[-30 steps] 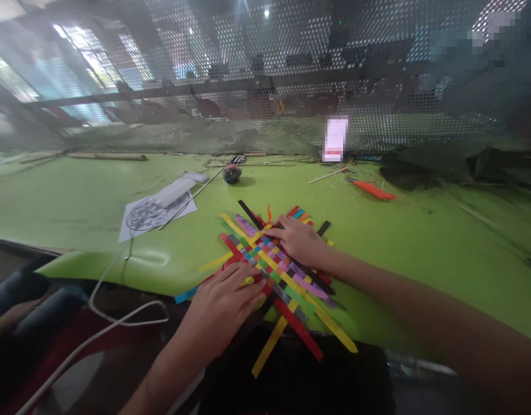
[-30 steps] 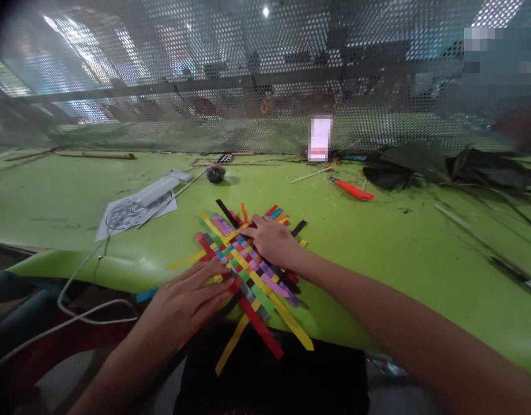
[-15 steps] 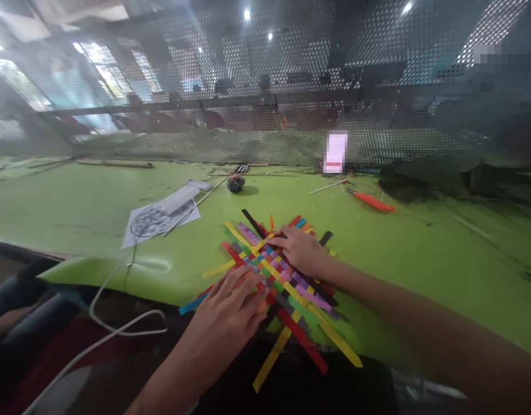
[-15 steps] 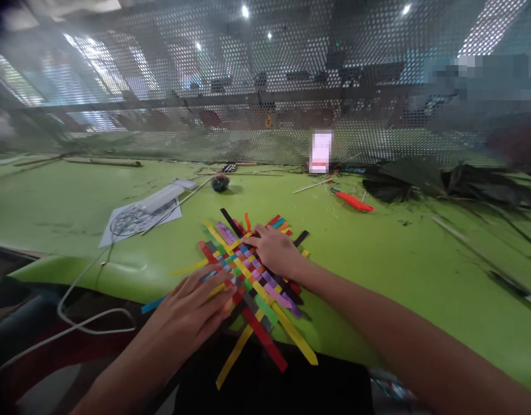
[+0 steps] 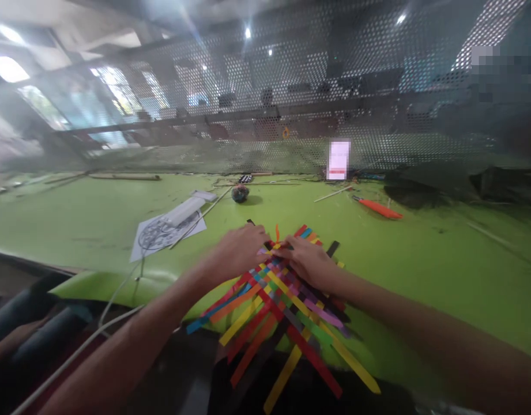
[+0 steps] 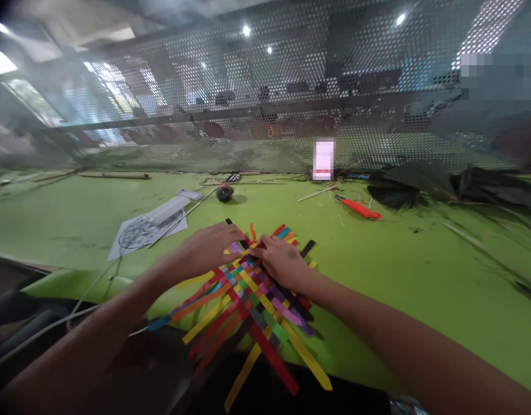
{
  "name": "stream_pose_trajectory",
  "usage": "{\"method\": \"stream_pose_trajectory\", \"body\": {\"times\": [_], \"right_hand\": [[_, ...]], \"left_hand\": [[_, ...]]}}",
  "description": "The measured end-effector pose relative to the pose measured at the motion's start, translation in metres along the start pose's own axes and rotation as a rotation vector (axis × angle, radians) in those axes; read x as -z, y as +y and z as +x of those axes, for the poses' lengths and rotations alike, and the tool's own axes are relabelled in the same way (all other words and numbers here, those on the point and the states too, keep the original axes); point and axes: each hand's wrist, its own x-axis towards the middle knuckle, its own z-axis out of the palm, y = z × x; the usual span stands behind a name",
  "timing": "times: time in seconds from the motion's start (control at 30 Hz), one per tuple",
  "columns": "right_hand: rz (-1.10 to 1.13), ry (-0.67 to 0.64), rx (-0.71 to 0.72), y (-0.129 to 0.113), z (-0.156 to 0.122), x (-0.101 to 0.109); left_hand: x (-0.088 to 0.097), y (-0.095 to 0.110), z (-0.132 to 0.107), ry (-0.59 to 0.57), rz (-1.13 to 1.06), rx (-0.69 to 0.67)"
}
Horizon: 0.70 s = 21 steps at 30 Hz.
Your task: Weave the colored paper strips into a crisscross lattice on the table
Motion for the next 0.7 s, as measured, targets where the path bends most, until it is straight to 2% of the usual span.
{"method": "stream_pose_trajectory", "body": {"times": [0.13, 0.2, 0.33, 0.47, 0.7], "right_hand": [[-0.049, 0.015, -0.001, 0.001, 0.001, -0.002], [-0.046, 0.011, -0.006, 0.000, 0.002, -0.003], [-0.004, 0.020, -0.053, -0.003, 0.003, -0.002], [0.024, 0.003, -0.100, -0.005, 0.003, 0.000], [0.049, 0.003, -0.081, -0.004, 0.003, 0.000]], "left_hand": [[-0.018, -0.002, 0.023, -0.015, 0.017, -0.064], [-0.028, -0.007, 0.026, -0.008, -0.071, -0.090], [-0.043, -0.020, 0.025, 0.079, -0.182, -0.161], [-0.046, -0.027, 0.021, 0.092, -0.208, -0.218], [-0.050, -0.026, 0.018, 0.134, -0.238, -0.227]]}}
